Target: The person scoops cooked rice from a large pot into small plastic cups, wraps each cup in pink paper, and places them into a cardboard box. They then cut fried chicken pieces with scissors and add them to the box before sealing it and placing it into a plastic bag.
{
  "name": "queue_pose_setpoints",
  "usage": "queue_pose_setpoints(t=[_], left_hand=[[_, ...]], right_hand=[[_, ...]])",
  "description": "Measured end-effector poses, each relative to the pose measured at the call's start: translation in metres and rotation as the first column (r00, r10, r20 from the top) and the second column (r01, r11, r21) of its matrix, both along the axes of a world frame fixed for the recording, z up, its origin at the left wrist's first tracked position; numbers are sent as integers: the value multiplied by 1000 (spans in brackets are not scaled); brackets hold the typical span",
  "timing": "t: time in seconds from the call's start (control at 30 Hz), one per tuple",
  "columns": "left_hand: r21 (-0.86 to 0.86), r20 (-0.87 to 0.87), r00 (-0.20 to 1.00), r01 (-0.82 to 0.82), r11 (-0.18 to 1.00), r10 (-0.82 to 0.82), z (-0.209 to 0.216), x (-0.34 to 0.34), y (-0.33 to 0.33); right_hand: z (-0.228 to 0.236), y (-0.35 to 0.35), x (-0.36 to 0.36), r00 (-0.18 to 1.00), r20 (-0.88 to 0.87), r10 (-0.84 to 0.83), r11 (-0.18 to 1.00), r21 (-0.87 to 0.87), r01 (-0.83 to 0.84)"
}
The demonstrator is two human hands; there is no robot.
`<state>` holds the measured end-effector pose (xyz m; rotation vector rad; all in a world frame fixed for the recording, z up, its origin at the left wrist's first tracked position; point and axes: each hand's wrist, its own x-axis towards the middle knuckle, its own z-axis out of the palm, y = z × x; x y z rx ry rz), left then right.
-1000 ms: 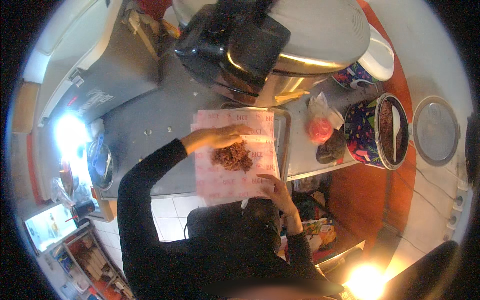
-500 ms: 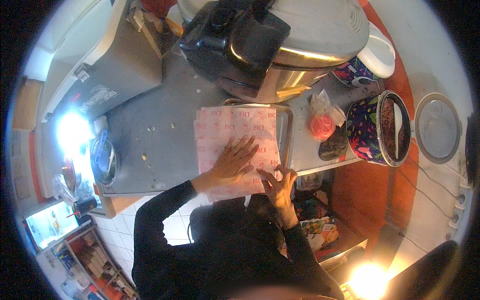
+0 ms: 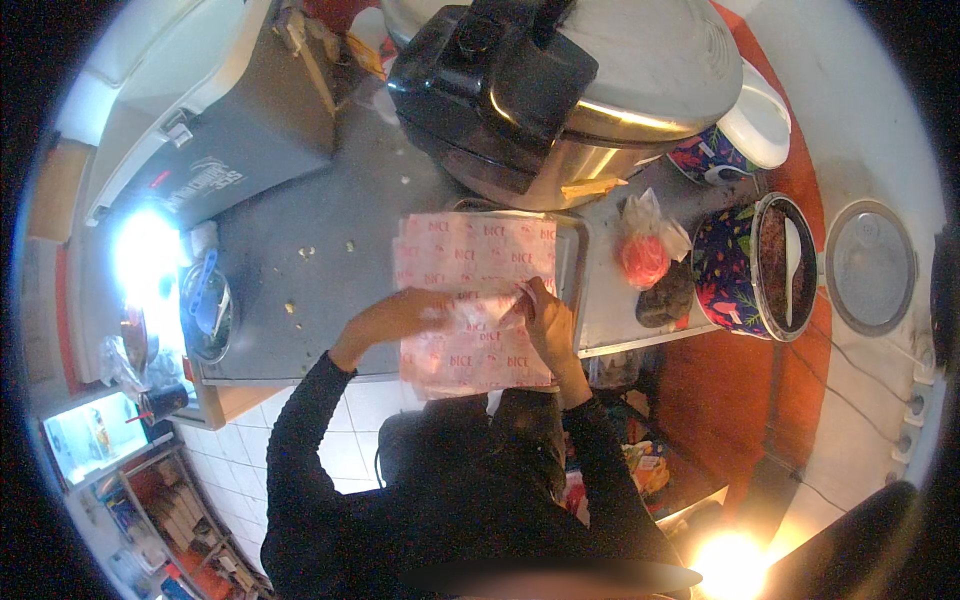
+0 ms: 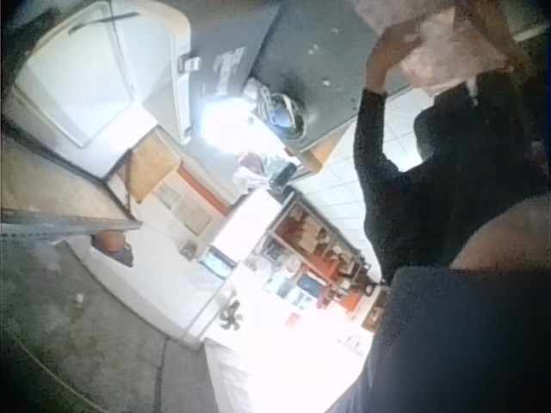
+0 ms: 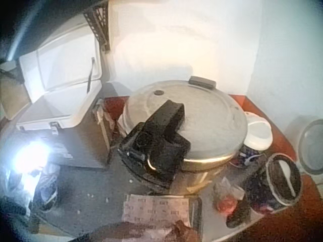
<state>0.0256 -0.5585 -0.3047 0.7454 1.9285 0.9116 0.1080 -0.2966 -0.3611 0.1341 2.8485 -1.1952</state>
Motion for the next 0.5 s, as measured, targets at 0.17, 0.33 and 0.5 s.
queue_pose_setpoints(t=[0.17,0.33,0.5], left_hand=[[-106,-134,891,-447,888,433,-22,18,2],[98,-782,495,-503,859,379,-26,37,20],[-54,-602,765,-324,945,228,-39,28,13]], right_hand=[[-42,-6,6,933,-354,-64,986,122,114],[-13,-2,-14,953,-299,-47,914,373,162],[7,11,-28,969,244,25,977,-212,28]])
